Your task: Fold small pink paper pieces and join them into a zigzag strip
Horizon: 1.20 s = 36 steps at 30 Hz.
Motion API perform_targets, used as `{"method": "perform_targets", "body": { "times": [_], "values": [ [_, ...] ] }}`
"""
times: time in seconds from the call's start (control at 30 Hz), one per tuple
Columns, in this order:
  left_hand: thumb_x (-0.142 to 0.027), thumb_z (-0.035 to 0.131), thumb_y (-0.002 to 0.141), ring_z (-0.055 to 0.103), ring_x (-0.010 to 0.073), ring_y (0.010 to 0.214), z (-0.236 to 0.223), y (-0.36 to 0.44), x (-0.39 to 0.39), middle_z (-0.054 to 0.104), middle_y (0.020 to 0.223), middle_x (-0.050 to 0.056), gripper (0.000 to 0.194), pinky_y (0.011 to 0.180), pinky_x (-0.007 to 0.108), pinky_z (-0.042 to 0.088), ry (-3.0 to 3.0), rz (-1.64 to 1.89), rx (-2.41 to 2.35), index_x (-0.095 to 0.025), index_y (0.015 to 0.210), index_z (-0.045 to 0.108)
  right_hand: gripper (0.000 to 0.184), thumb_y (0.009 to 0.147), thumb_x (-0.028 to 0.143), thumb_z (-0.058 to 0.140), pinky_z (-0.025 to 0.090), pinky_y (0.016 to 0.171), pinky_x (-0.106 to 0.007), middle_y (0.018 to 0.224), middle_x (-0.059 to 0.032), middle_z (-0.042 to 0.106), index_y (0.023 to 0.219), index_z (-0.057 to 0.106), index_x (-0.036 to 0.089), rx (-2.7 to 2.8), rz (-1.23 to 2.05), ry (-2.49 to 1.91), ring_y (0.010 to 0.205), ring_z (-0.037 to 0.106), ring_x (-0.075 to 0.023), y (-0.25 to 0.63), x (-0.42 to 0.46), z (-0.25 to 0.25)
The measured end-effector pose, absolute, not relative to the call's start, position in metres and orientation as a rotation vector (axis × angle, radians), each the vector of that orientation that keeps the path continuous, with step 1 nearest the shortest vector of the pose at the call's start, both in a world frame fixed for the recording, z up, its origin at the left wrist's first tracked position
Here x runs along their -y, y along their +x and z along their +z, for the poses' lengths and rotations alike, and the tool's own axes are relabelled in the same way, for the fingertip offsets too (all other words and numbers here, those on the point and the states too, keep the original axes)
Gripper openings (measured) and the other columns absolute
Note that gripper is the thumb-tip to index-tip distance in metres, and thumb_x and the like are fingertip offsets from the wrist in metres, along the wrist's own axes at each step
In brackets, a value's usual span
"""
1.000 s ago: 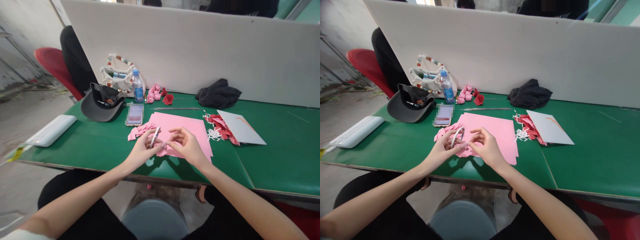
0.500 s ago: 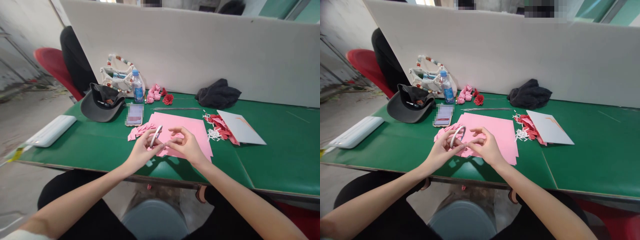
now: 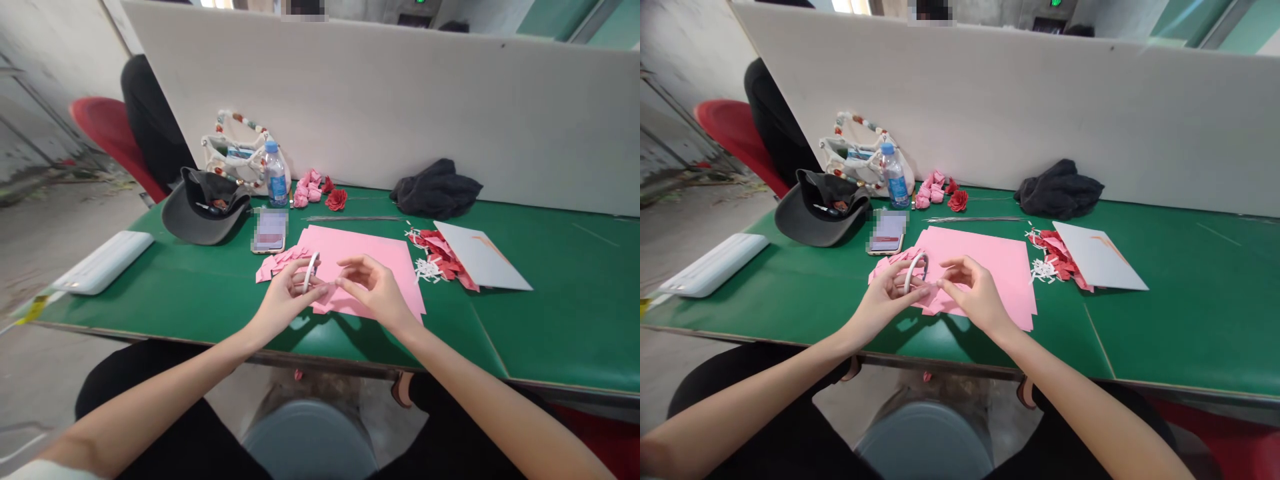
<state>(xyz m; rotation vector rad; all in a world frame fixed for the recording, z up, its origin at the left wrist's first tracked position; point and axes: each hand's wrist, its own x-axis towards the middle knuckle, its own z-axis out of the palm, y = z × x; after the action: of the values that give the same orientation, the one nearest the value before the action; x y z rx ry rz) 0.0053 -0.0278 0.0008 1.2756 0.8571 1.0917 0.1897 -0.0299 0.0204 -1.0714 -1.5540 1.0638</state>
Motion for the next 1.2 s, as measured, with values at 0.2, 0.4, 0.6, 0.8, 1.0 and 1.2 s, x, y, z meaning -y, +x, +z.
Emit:
{"method": "perform_targets", "body": {
  "times": [0.2,0.4,0.6,0.8,1.0,1.2],
  "values": [
    [-0.023,0.072,0.074,0.066,0.0132,0.074,0.0000,0.0047,0.0278,0.066,0.079,0.000,0.047,0.074,0.027,0.054,1.299,1.057,-0.881,-0.018,0.115,0.049,0.021,0.081,0.019,0.058,0.052,0.083,-0.034,0.091,-0.0044,0.066,0.103,0.059,0.020,1.768,0.812,-1.111,0.085,0.064,-0.0167,0.1882,0.0339,0.0209],
    [-0.024,0.073,0.073,0.067,0.0154,0.076,0.0015,0.0049,0.0274,0.066,0.078,0.000,0.048,0.074,0.029,0.055,1.274,1.055,-0.881,-0.018,0.114,0.049,0.017,0.088,0.018,0.053,0.045,0.091,-0.040,0.100,-0.0060,0.068,0.103,0.060,0.024,2.084,0.273,-1.001,0.097,0.062,-0.0214,0.1897,0.0363,0.0184],
    [-0.024,0.072,0.074,0.068,0.0159,0.080,-0.0010,0.0041,0.0258,0.068,0.082,0.001,0.046,0.076,0.029,0.054,1.258,1.046,-0.861,-0.019,0.113,0.049,0.014,0.088,0.020,0.055,0.044,0.091,-0.039,0.094,-0.0037,0.071,0.101,0.059,0.024,2.129,0.254,-1.023,0.091,0.065,-0.0202,0.1907,0.0338,0.0150],
    [-0.025,0.072,0.074,0.068,0.0162,0.079,-0.0033,0.0047,0.0257,0.068,0.081,0.001,0.048,0.075,0.029,0.053,1.264,1.009,-0.862,-0.018,0.115,0.047,0.014,0.087,0.019,0.057,0.043,0.096,-0.042,0.094,-0.0031,0.071,0.099,0.060,0.025,2.135,0.288,-1.049,0.091,0.065,-0.0201,0.1906,0.0332,0.0118],
    [-0.025,0.072,0.074,0.067,0.0144,0.075,0.0005,0.0058,0.0275,0.066,0.077,-0.001,0.046,0.072,0.027,0.052,1.253,0.998,-0.875,-0.019,0.113,0.048,0.016,0.086,0.017,0.057,0.044,0.095,-0.040,0.089,-0.0011,0.072,0.100,0.060,0.024,2.023,0.492,-1.114,0.086,0.068,-0.0181,0.1888,0.0347,0.0171],
    [-0.026,0.072,0.073,0.067,0.0152,0.074,0.0026,0.0055,0.0274,0.067,0.079,0.001,0.046,0.071,0.028,0.053,1.250,0.996,-0.871,-0.018,0.112,0.047,0.019,0.084,0.018,0.056,0.050,0.082,-0.031,0.096,-0.0023,0.071,0.102,0.060,0.023,1.867,0.751,-1.144,0.087,0.068,-0.0163,0.1904,0.0337,0.0177]
  ]
}}
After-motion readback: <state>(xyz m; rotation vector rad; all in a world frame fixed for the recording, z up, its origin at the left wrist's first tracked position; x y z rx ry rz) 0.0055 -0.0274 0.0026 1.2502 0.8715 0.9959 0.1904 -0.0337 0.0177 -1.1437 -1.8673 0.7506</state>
